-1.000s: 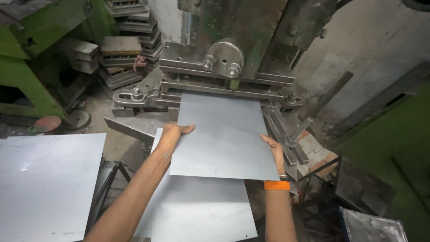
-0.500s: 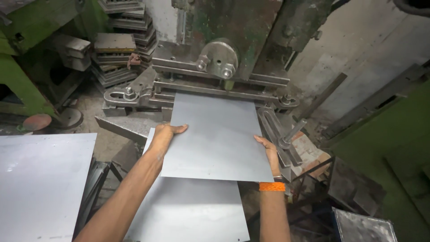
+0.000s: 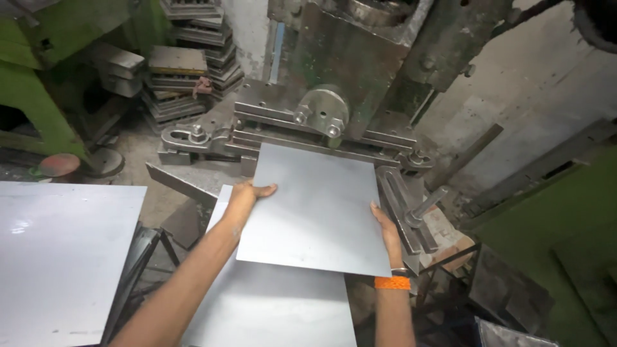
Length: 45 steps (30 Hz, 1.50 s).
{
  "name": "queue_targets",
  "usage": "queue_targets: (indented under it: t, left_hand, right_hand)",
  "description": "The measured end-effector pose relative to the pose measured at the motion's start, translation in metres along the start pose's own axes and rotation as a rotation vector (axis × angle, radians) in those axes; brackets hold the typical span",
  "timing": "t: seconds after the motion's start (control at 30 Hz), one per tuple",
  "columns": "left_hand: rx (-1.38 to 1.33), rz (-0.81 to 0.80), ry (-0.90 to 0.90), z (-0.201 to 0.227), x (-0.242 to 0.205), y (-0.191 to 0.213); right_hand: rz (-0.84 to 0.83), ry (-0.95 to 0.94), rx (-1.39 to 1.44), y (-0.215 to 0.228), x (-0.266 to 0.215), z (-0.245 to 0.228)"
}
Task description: Using a metal stamping machine to punch holes or shapes into flat metal sheets.
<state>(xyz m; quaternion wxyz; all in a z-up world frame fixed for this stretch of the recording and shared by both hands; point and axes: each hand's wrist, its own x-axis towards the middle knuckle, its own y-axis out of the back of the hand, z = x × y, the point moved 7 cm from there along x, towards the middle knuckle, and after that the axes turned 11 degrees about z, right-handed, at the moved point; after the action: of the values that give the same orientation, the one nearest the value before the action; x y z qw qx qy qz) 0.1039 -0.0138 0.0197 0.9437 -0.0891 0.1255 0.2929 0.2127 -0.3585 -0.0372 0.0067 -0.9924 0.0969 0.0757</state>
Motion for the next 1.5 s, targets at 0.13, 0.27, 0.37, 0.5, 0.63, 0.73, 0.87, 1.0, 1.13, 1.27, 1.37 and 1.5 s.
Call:
queue_targets:
  t: [0.13, 0.27, 0.37, 0.5, 0.63, 0.73, 0.87, 1.0, 1.13, 1.27, 1.37, 1.5]
  left_hand:
    - [-0.181, -0.062, 0.152, -0.056, 0.043, -0.003]
    - [-0.233, -0.295, -0.058, -0.073, 0.03, 0.012]
    - [-0.485, -0.601, 0.003, -0.113, 0.01, 0.037]
    - [-0.732, -0.597, 0.427, -0.24, 0.028, 0.086]
    - [-0.348, -0.299, 0.299, -0.291, 0.077, 0.112]
    - [-0.147, -0.175, 0.238, -0.217, 0.048, 0.1]
    - [-0.292, -0.25, 0.34, -0.199, 0.002, 0.09]
    - [-0.242, -0.217, 0.254, -0.112, -0.019, 0.06]
    - [-0.091, -0.112, 0.236, -0.027, -0.039, 0.029]
    - [-0.321, -0.209, 0.207, -0.04, 0.04, 0.013]
    - [-0.281, -0.142, 0.25, -0.043, 0.059, 0.01]
    - [-0.15, -0.029, 0.178, -0.029, 0.05, 0.011]
  right_hand:
    - [0.019, 0.097, -0.293, 0.004, 0.033, 0.022]
    - [-0.03, -0.035, -0.074, -0.009, -0.02, 0.007]
    - [-0.243, 0.003, -0.119, -0.028, -0.055, -0.015]
    - [-0.54, 0.18, -0.649, -0.105, -0.083, -0.05]
    - [-0.767, 0.975, -0.779, -0.183, -0.146, -0.067]
    - [-0.54, 1.082, -1.056, -0.173, -0.167, -0.054]
    - [-0.177, 1.093, -0.919, -0.082, -0.157, -0.062]
    - [-0.02, -0.094, -0.369, -0.008, -0.13, -0.049]
    - [-0.043, -0.15, 0.253, -0.01, -0.093, -0.033]
    - [-0.033, -0.087, 0.254, -0.018, -0.054, -0.038]
    - [0.015, -0.213, 0.358, -0.025, -0.061, -0.049]
    - [0.0, -0.2, 0.321, 0.004, 0.007, 0.01]
